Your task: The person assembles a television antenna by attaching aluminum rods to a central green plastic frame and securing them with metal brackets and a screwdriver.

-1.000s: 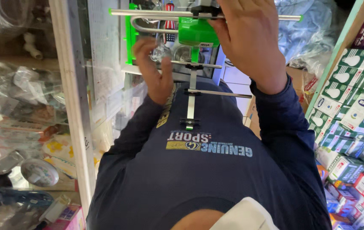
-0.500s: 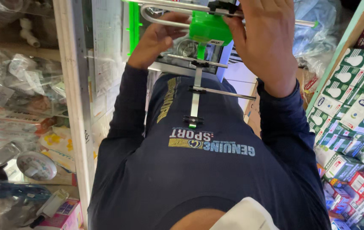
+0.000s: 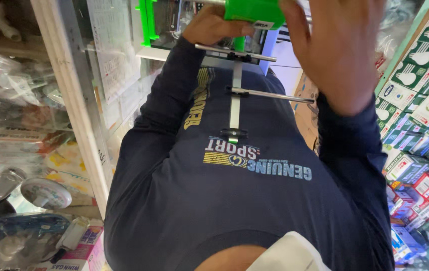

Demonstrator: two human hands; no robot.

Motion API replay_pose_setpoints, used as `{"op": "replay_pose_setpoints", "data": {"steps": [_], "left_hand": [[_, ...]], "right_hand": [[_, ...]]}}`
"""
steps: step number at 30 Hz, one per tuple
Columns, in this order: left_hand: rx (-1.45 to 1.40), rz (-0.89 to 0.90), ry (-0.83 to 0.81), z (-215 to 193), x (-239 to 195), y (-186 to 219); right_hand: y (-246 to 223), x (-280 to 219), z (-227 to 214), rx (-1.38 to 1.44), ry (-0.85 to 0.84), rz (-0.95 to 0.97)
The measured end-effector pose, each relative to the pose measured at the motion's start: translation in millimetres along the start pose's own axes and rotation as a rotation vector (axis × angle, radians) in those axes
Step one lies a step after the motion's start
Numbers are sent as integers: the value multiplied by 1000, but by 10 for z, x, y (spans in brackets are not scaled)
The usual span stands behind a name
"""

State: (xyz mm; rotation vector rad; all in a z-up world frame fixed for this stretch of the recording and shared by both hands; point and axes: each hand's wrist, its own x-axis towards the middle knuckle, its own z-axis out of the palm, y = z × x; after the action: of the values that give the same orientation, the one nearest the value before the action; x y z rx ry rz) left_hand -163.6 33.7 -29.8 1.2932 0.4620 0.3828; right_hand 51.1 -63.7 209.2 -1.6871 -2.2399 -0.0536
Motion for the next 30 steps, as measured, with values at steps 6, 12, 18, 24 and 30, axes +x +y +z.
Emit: {"op": "replay_pose_setpoints", "data": {"steps": [6,12,18,24,30], "left_hand": [[261,200,79,9,16,-23],[238,285,108,-40,171,-379],[153,184,-133,-272,429,-515],[160,195,-107,-357,283,-39],[245,343,-226,-516,218,490]], "right_hand": [[-161,-238,-276,352,-379,-89],[-169,-633,109,404,-331,-89],[31,-675,387,287,-213,-154],[3,-621,249,187,-257,-162],[-21,-593,204,164,-244,-154]]}}
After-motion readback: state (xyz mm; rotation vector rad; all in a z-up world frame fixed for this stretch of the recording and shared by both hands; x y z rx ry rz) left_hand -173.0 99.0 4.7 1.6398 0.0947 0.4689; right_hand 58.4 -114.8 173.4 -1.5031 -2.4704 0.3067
